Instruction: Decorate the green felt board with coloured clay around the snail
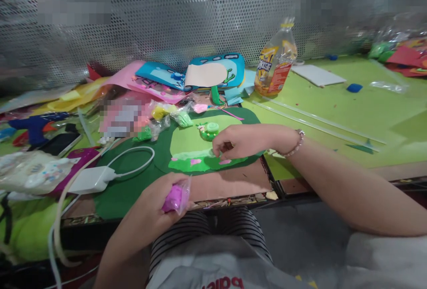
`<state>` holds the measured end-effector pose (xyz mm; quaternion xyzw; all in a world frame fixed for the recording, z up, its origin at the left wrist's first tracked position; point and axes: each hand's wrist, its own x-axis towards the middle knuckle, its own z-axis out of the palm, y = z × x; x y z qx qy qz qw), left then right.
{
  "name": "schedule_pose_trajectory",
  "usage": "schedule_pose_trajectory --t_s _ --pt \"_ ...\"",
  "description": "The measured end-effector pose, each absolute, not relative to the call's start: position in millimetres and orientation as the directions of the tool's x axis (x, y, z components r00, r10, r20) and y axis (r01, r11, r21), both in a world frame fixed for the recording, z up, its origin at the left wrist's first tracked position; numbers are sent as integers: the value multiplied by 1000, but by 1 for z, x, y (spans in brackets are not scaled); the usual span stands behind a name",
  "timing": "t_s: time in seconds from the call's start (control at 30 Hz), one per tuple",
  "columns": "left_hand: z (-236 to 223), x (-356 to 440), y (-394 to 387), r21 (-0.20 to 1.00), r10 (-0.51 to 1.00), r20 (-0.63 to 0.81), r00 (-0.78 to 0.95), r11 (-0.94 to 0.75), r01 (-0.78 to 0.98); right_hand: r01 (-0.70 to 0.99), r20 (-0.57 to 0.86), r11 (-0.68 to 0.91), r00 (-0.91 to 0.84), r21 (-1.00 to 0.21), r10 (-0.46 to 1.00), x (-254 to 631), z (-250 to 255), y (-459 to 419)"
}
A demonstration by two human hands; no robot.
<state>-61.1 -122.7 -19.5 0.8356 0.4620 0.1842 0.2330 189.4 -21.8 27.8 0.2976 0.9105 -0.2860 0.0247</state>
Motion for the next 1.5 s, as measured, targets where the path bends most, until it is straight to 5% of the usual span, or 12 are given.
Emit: schedule_pose_trajectory --t_s 0.37,0.83,1.17,1.37,1.5 --pt "-23 -61 -123 451 770 232 594 -626 636 739 -214 648 -673 -184 708 184 20 -30" --pt "-26 -60 -120 391 759 214 615 -644 658 767 -333 545 -640 -338 693 184 14 -21" --pt "-26 -61 -121 394 766 202 611 -635 665 698 -252 608 -710 -379 657 186 16 -23" --pt "-28 -61 -121 519 829 197 523 -541 662 579 56 676 -739 -456 671 164 24 -44" --pt "-26 -62 -122 621 907 135 399 -391 680 232 279 857 -879 -459 387 148 20 -65"
